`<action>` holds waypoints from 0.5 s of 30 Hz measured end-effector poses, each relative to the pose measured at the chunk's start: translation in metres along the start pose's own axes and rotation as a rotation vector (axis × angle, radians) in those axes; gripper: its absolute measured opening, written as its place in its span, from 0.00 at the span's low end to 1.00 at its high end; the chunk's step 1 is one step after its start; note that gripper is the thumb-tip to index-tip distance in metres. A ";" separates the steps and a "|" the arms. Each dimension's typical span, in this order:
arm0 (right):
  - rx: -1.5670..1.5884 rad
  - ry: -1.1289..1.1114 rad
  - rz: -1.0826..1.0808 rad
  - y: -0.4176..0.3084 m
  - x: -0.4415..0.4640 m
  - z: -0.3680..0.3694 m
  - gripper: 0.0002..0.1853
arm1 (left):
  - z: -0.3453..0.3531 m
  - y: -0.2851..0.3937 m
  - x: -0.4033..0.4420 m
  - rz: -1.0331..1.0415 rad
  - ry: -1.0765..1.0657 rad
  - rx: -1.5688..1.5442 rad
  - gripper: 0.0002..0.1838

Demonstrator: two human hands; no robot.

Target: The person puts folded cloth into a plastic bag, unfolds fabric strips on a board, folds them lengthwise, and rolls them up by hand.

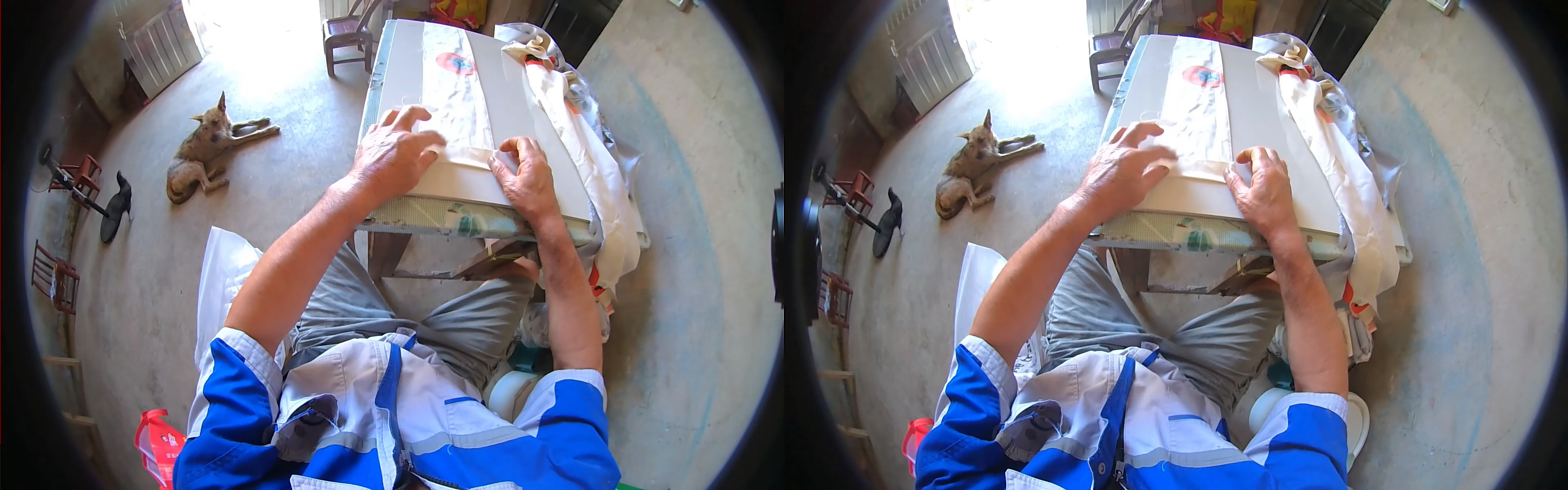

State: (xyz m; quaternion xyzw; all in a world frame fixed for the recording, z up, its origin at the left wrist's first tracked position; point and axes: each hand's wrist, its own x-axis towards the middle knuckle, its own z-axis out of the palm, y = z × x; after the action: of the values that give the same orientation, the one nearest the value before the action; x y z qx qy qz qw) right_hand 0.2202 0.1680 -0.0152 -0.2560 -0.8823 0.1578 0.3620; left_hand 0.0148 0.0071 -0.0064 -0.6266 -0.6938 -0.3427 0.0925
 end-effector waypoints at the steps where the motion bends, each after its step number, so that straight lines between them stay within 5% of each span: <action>1: -0.009 0.010 -0.010 -0.002 -0.001 0.000 0.13 | -0.002 0.001 0.000 0.016 -0.053 0.038 0.11; 15: 0.032 -0.064 -0.060 0.000 -0.003 -0.013 0.09 | -0.006 -0.002 -0.002 0.061 -0.140 -0.030 0.12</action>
State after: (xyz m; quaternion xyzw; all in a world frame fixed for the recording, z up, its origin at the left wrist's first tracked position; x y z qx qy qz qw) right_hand 0.2314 0.1674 -0.0076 -0.2185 -0.8981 0.1690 0.3422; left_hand 0.0119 0.0024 -0.0033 -0.6711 -0.6741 -0.3054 0.0449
